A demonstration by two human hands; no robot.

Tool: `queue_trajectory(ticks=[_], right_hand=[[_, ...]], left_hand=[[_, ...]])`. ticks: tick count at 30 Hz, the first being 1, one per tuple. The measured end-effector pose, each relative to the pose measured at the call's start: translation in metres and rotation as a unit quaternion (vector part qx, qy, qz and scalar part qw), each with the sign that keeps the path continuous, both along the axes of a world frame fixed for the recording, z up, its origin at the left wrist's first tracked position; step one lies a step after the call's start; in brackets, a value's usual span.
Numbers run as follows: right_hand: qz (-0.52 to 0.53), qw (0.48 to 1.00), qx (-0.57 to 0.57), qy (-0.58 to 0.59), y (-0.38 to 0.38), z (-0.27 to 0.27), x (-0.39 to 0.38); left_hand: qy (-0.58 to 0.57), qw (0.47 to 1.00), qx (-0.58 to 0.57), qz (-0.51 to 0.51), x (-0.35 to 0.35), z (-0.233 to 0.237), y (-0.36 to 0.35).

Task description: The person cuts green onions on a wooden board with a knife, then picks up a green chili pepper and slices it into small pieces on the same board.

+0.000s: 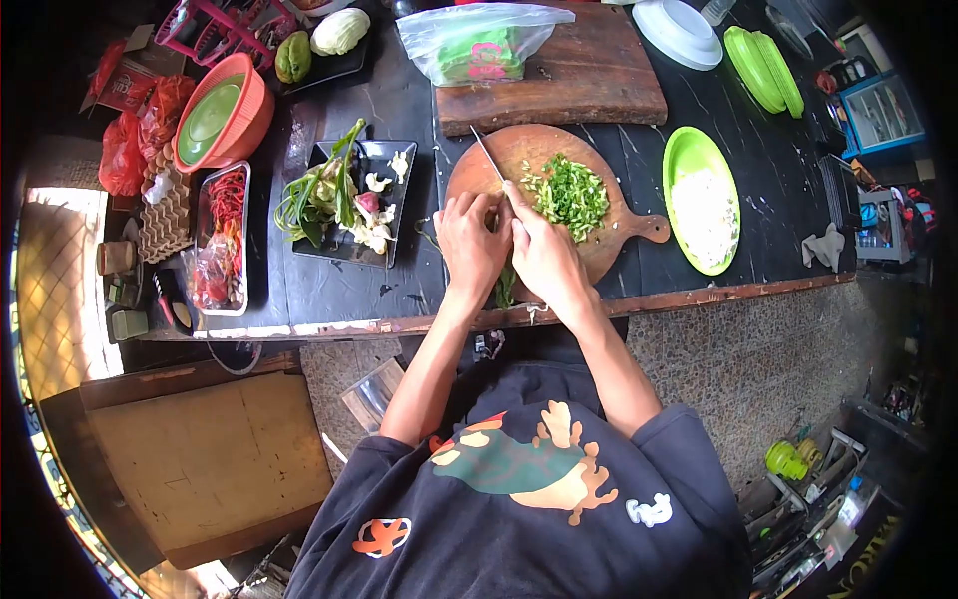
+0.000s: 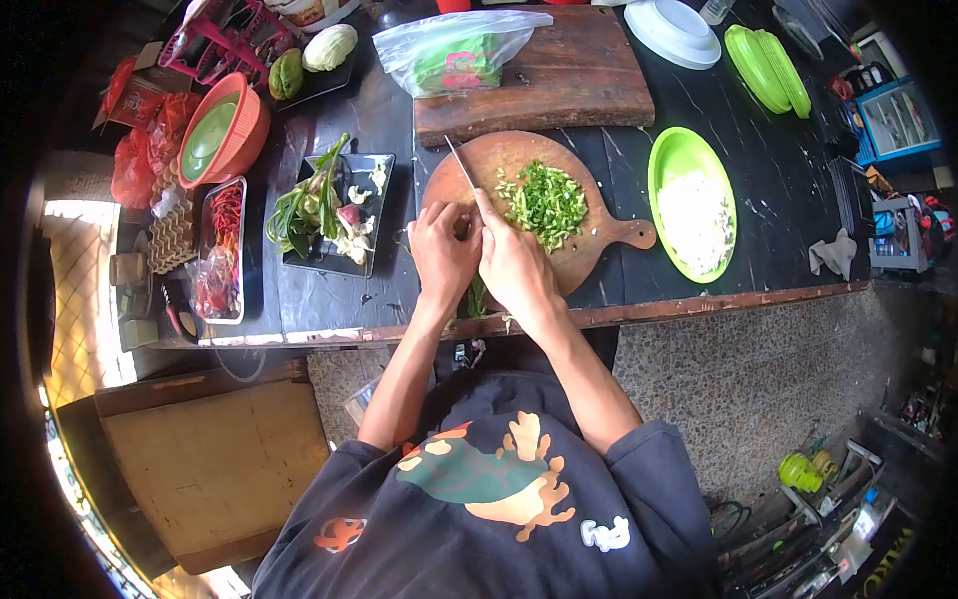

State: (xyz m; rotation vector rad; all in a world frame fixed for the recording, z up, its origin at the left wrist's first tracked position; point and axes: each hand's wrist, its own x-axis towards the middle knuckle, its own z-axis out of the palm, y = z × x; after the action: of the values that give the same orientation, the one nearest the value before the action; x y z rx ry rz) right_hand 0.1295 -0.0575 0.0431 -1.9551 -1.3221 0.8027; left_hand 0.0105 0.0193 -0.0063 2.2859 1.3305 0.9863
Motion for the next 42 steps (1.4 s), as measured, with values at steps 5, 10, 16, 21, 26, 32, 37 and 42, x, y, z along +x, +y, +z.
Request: queue_trajectory(ticks=[5,10,16,21,26,32,37,42], right_hand=[[-0.015,0.998,0.063,-0.017,-0.039,-0.014,-0.003],[-0.021,0.999,-0.024,0.031,-0.092,0.021,-0.009],[-0.025,0.996,-0.079,0.044,-0.136,0.042,-0.009],[-0.008,0.998,-0.049,0.037,-0.119,0.037,-0.001],[0.001,0.999,-0.043,0.027,-0.049,0.019,0.001],[0.002,1.0,0.017,-0.01,-0.01,-0.007,-0.004],[-0.007,1.0,-0.027,-0.01,-0.047,0.007,-0.007],[-0.015,0.999,-0.034,0.015,-0.065,0.015,-0.007]], left_hand=[[-0.021,1.0,-0.018,0.016,0.001,-0.006,-0.001],[-0.038,0.999,-0.003,-0.005,-0.002,-0.004,-0.002],[-0.044,0.998,-0.045,-0.009,-0.003,-0.006,-0.007],[-0.039,0.999,-0.023,-0.018,-0.004,-0.009,-0.006],[-0.034,0.999,0.011,-0.025,-0.004,-0.004,-0.005],[-0.08,0.996,-0.03,-0.014,-0.004,-0.007,-0.003],[-0.056,0.998,-0.022,0.0,-0.003,-0.007,-0.003],[-0.074,0.997,-0.012,-0.004,-0.004,-0.008,-0.004]])
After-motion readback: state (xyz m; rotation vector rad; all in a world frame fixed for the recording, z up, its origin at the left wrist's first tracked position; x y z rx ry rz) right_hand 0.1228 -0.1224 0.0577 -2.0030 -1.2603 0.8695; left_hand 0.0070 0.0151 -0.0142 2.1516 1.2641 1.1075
